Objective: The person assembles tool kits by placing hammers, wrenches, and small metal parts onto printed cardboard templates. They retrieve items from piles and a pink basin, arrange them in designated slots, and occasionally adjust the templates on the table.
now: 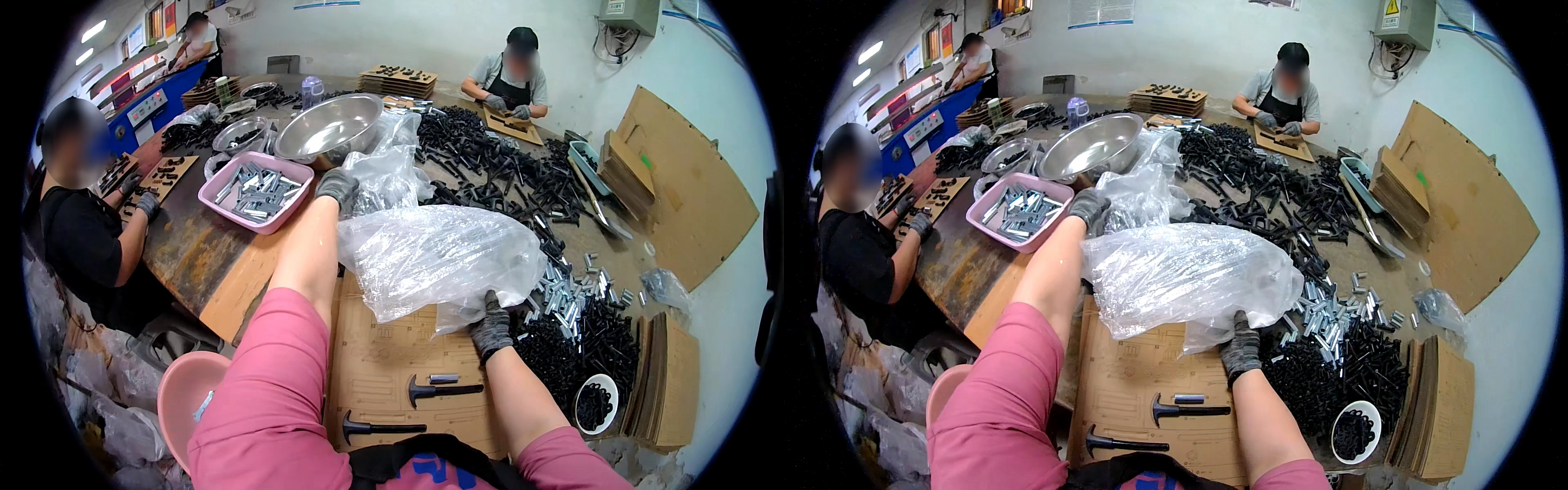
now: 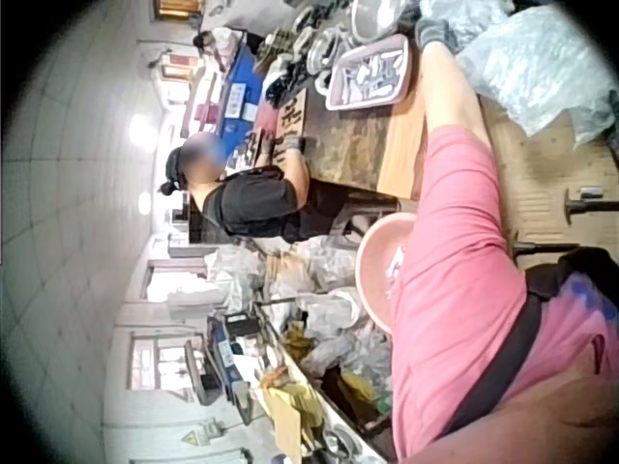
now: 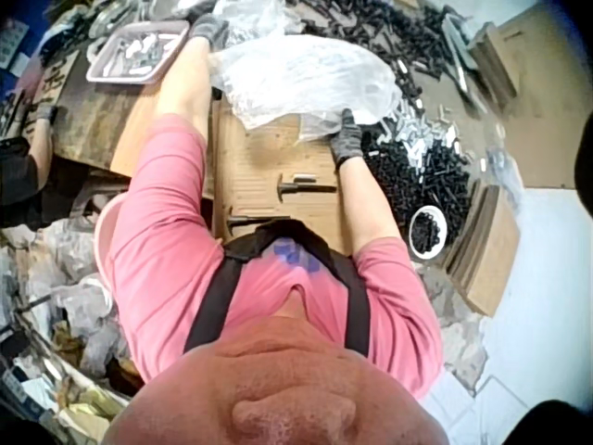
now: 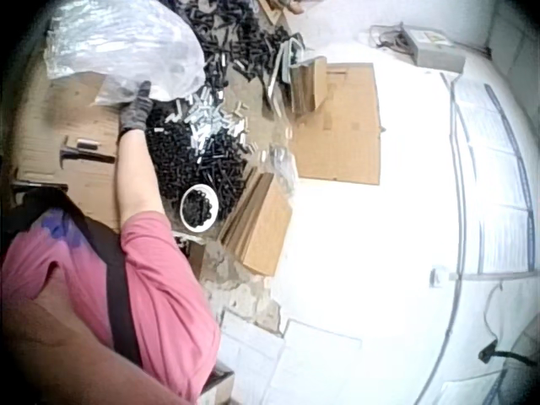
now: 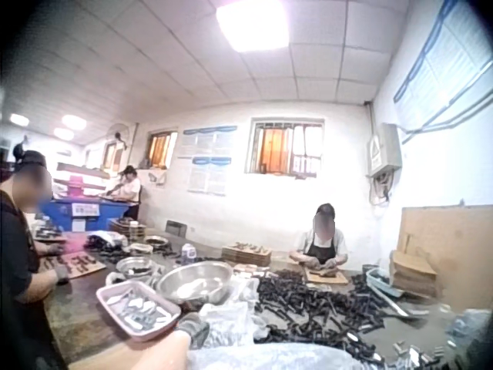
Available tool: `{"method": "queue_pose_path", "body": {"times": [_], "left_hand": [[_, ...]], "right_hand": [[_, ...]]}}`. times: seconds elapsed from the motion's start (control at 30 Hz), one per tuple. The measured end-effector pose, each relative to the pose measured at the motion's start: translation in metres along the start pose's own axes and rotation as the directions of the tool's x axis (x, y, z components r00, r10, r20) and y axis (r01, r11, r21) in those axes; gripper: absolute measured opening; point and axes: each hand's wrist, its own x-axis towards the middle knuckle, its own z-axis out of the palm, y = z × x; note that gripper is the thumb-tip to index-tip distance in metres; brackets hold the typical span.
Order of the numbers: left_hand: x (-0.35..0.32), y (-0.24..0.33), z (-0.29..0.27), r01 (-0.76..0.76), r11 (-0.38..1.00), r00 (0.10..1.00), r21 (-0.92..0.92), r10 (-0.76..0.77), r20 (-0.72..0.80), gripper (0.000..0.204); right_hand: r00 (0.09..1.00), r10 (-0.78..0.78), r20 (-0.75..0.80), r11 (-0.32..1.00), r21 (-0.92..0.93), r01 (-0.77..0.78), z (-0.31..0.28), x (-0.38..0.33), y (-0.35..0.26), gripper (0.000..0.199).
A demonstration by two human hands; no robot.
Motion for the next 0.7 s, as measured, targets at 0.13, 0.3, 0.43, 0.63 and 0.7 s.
{"method": "queue_pose_path", "body": {"times": [0.13,0.3,0.43,0.63,0.7], "left_hand": [[-0.077,0.046,-0.003,-0.035,0.915,0.998,-0.402,0.011,-0.063,0.034],[-0.132,0.007,-0.002,-0.407,0.913,0.861,0.012,0.379,0.338,0.024],[-0.102,-0.027,0.007,-0.537,0.828,0.759,-0.161,0.558,0.335,0.028],[-0.014,0.008,-0.045,0.069,0.688,0.997,-0.722,-0.038,0.060,0.038],[0.020,-0.026,-0.027,-0.019,0.925,0.999,-0.380,0.031,0.025,0.039]], "right_hand": [[0.998,-0.037,-0.042,0.999,0.003,0.037,-0.004,-0.010,-0.006,0.030],[0.920,-0.247,0.306,0.804,-0.465,0.370,-0.057,0.035,0.018,0.039],[0.939,-0.158,0.306,0.861,-0.422,0.283,-0.019,0.007,0.003,0.041],[0.977,-0.173,0.123,0.960,-0.199,0.195,-0.054,0.019,0.014,0.038],[0.985,-0.166,0.052,0.966,-0.193,0.173,-0.005,-0.008,0.001,0.034]]}}
